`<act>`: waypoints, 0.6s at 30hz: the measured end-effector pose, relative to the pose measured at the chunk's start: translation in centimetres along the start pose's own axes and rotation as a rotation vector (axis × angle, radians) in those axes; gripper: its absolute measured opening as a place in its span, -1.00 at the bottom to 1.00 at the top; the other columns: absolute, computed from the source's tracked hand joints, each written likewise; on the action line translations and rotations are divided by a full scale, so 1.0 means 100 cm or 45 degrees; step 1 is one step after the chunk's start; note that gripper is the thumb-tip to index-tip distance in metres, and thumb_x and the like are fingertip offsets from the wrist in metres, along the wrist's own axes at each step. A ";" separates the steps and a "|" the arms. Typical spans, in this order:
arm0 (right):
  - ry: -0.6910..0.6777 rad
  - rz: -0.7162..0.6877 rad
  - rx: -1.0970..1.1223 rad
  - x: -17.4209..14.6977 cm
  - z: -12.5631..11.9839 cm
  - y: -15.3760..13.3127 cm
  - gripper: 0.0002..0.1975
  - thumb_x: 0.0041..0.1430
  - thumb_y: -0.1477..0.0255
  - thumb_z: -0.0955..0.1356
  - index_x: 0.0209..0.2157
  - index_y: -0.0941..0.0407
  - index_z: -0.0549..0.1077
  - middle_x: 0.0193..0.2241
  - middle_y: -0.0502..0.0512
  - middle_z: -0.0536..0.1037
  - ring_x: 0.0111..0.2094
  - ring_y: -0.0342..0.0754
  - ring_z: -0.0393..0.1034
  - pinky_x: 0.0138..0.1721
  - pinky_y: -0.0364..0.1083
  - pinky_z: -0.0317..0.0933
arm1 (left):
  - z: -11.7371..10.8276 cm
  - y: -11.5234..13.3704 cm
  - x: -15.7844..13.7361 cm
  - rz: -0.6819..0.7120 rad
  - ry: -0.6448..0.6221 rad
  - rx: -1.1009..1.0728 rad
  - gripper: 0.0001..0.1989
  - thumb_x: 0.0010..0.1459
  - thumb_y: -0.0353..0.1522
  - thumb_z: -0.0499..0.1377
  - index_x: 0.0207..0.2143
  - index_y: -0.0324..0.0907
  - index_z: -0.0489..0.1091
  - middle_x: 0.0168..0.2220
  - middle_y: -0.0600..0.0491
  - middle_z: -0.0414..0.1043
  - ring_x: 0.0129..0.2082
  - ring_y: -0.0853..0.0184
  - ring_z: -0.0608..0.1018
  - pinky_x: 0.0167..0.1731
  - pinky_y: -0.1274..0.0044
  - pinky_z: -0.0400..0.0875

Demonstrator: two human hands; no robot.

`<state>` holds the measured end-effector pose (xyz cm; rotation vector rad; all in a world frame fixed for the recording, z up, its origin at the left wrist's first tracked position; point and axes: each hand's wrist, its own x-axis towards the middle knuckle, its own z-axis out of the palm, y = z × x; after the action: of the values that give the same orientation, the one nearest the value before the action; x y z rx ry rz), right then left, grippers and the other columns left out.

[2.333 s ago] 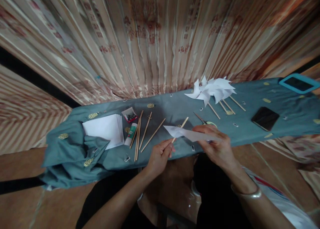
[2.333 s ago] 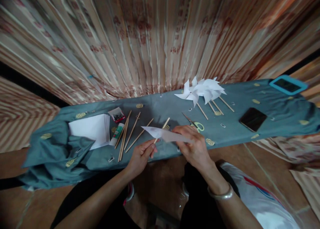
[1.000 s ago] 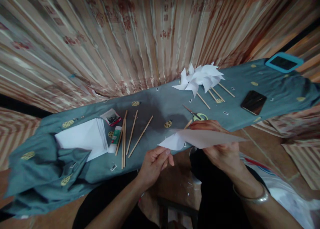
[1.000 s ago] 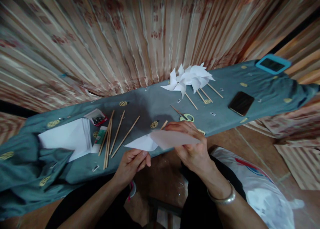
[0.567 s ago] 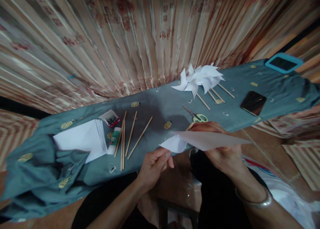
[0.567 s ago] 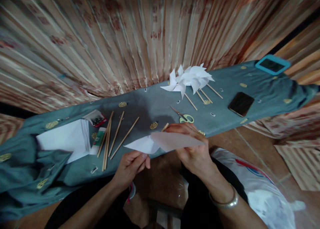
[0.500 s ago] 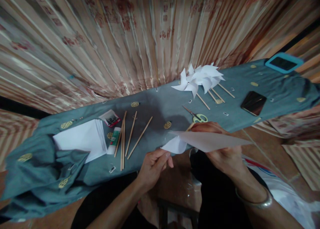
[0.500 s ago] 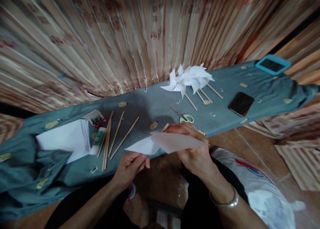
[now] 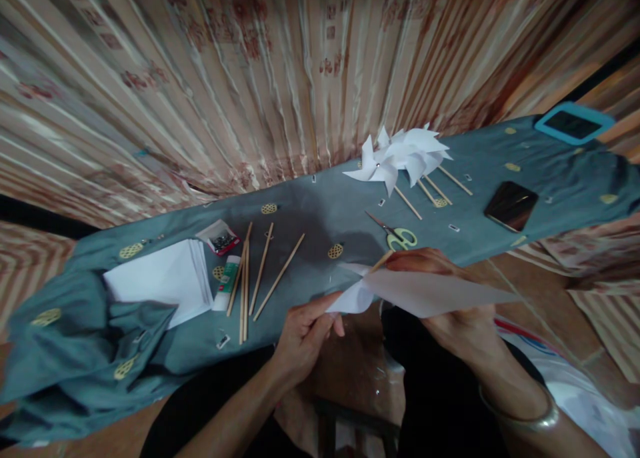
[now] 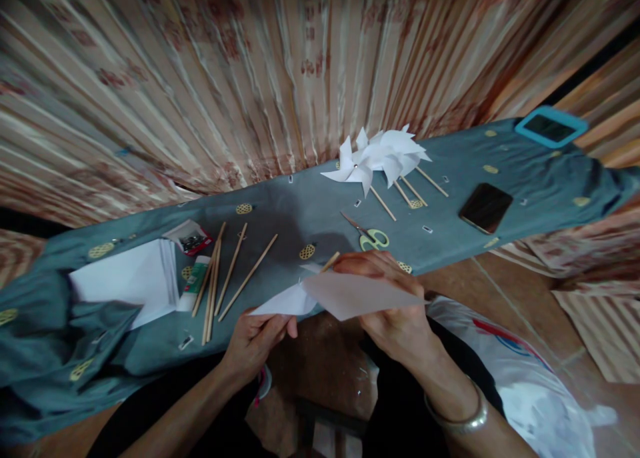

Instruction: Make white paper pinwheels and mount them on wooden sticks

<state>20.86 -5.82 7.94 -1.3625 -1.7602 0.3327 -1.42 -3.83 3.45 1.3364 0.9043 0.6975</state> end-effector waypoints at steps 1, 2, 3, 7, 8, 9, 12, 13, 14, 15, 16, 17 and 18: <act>-0.004 -0.031 0.005 0.000 0.000 0.000 -0.80 0.27 0.45 0.26 -0.13 -0.05 0.44 -0.20 0.08 0.60 -0.12 0.05 0.50 -0.03 0.08 0.31 | 0.000 0.000 0.000 -0.003 0.000 0.002 -0.50 0.23 -0.03 0.05 -0.60 -0.19 0.35 -0.67 0.17 0.14 -0.61 0.46 0.21 -0.56 0.59 0.08; -0.008 -0.060 0.005 0.000 -0.001 0.000 -0.79 0.26 0.47 0.26 -0.11 -0.05 0.43 -0.19 0.08 0.60 -0.12 0.05 0.49 -0.03 0.08 0.30 | 0.000 -0.001 0.000 -0.006 -0.002 0.006 -0.49 0.23 -0.02 0.05 -0.60 -0.19 0.35 -0.67 0.17 0.13 -0.61 0.46 0.20 -0.56 0.59 0.08; -0.011 -0.070 -0.005 0.000 -0.001 0.000 -0.78 0.25 0.48 0.27 -0.10 -0.05 0.42 -0.19 0.07 0.59 -0.11 0.04 0.49 -0.03 0.08 0.29 | 0.000 -0.001 0.000 -0.007 -0.002 0.010 -0.49 0.23 -0.02 0.05 -0.60 -0.19 0.35 -0.67 0.17 0.12 -0.62 0.46 0.20 -0.56 0.59 0.07; -0.009 -0.088 -0.017 0.001 -0.002 -0.001 -0.75 0.23 0.51 0.30 -0.08 -0.06 0.40 -0.19 0.08 0.60 -0.11 0.04 0.49 -0.04 0.07 0.30 | 0.000 -0.003 -0.001 0.003 -0.021 -0.011 -0.50 0.24 -0.03 0.04 -0.59 -0.19 0.36 -0.68 0.18 0.10 -0.62 0.47 0.17 -0.56 0.59 0.06; -0.004 -0.098 -0.014 0.002 -0.003 -0.002 -0.75 0.24 0.52 0.29 -0.09 -0.06 0.40 -0.19 0.08 0.60 -0.12 0.03 0.49 -0.05 0.06 0.31 | 0.001 -0.003 -0.001 0.001 -0.029 -0.018 -0.50 0.24 -0.04 0.04 -0.59 -0.20 0.36 -0.68 0.19 0.09 -0.63 0.48 0.17 -0.56 0.59 0.06; 0.000 -0.107 -0.016 0.002 -0.003 -0.002 -0.75 0.24 0.52 0.28 -0.09 -0.06 0.40 -0.19 0.07 0.60 -0.13 0.03 0.50 -0.05 0.06 0.31 | 0.001 -0.003 -0.001 -0.002 -0.032 -0.022 -0.50 0.24 -0.04 0.05 -0.59 -0.20 0.36 -0.68 0.19 0.09 -0.63 0.48 0.17 -0.57 0.59 0.06; -0.005 -0.120 -0.056 0.004 -0.003 -0.003 -0.74 0.24 0.53 0.28 -0.10 -0.06 0.42 -0.20 0.07 0.60 -0.13 0.03 0.50 -0.04 0.05 0.32 | 0.001 -0.001 0.000 -0.006 -0.024 -0.018 -0.50 0.24 -0.04 0.05 -0.60 -0.20 0.36 -0.69 0.20 0.06 -0.63 0.48 0.15 -0.57 0.59 0.05; -0.009 -0.123 -0.074 0.004 -0.004 -0.003 -0.74 0.23 0.54 0.28 -0.10 -0.06 0.42 -0.20 0.07 0.60 -0.13 0.04 0.50 -0.03 0.06 0.32 | 0.001 0.000 0.000 -0.006 -0.024 -0.013 -0.50 0.24 -0.04 0.05 -0.60 -0.20 0.36 -0.69 0.20 0.05 -0.63 0.48 0.16 -0.57 0.59 0.05; -0.011 -0.129 -0.087 0.004 -0.004 -0.003 -0.73 0.22 0.54 0.28 -0.10 -0.06 0.42 -0.20 0.07 0.61 -0.13 0.04 0.51 -0.03 0.06 0.33 | 0.001 0.000 0.000 -0.006 -0.025 -0.009 -0.50 0.23 -0.04 0.05 -0.60 -0.20 0.36 -0.69 0.20 0.05 -0.63 0.48 0.16 -0.57 0.59 0.05; -0.014 -0.138 -0.098 0.004 -0.004 -0.003 -0.73 0.22 0.54 0.29 -0.10 -0.06 0.43 -0.20 0.07 0.61 -0.13 0.04 0.51 -0.04 0.05 0.33 | 0.001 0.001 0.000 -0.008 -0.026 -0.004 -0.50 0.23 -0.03 0.05 -0.59 -0.20 0.36 -0.69 0.20 0.05 -0.63 0.47 0.16 -0.57 0.60 0.06; -0.013 -0.145 -0.107 0.003 -0.005 -0.003 -0.72 0.21 0.54 0.29 -0.10 -0.06 0.43 -0.20 0.07 0.61 -0.13 0.04 0.51 -0.03 0.05 0.34 | 0.002 0.001 0.001 -0.010 -0.023 -0.001 -0.49 0.23 -0.02 0.04 -0.59 -0.20 0.36 -0.70 0.20 0.04 -0.63 0.47 0.17 -0.57 0.60 0.06; -0.013 -0.144 -0.112 0.003 -0.005 -0.002 -0.72 0.21 0.54 0.29 -0.09 -0.06 0.44 -0.19 0.06 0.61 -0.12 0.04 0.51 -0.02 0.05 0.33 | 0.002 0.001 0.001 -0.011 -0.022 0.001 -0.48 0.23 -0.01 0.04 -0.60 -0.20 0.36 -0.70 0.19 0.04 -0.63 0.47 0.18 -0.57 0.60 0.06; -0.013 -0.134 -0.104 0.002 -0.005 -0.001 -0.72 0.20 0.54 0.29 -0.10 -0.06 0.45 -0.19 0.06 0.61 -0.12 0.04 0.51 0.00 0.05 0.33 | 0.002 0.001 0.000 -0.012 -0.016 0.000 -0.48 0.22 -0.01 0.04 -0.60 -0.20 0.36 -0.70 0.19 0.05 -0.62 0.46 0.19 -0.57 0.60 0.07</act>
<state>21.13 -5.81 8.40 -1.3212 -1.8639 0.2121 -1.23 -3.87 3.56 1.3348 0.9000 0.6811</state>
